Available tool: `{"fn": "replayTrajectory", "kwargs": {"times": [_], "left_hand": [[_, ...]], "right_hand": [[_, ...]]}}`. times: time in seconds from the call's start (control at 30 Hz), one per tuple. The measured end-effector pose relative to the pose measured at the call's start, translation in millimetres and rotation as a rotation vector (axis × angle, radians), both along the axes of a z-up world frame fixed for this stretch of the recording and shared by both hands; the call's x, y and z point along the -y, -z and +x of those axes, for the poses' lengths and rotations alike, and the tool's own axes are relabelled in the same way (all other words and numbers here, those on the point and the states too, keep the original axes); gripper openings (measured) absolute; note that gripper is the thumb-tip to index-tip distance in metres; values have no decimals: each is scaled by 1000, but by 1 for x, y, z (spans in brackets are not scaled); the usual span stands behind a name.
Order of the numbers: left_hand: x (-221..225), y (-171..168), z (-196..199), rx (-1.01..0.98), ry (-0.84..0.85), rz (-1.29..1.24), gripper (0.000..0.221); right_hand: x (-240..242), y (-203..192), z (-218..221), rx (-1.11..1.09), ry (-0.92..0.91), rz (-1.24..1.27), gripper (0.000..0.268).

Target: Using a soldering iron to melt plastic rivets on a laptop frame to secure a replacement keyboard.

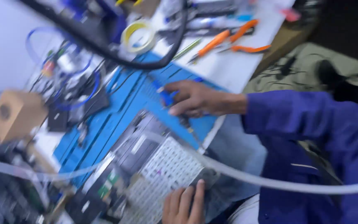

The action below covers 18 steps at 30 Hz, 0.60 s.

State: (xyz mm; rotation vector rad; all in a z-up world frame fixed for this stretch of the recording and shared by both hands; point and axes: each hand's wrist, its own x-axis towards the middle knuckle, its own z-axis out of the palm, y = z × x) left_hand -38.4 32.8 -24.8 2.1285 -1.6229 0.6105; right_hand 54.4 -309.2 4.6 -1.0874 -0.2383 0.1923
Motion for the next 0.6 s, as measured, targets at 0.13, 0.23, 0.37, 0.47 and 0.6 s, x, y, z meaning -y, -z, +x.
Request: {"fn": "replayTrajectory", "kwargs": {"times": [0.13, 0.23, 0.37, 0.47, 0.6], "left_hand": [[40, -37, -5, -219, -129, 147, 14], [35, -28, -9, -253, -135, 143, 18], [35, -31, -6, -303, -155, 118, 24], [34, -39, 4, -257, -251, 103, 31], [31, -24, 8, -242, -306, 196, 40]], "right_hand": [[-10, -1, 1, -92, 95, -82, 26], [-3, 5, -3, -36, 113, -259, 17], [-3, 3, -2, -91, 127, -363, 18], [-9, -4, -1, -176, 194, -501, 25], [-10, -3, 4, -179, 231, -559, 20]]}}
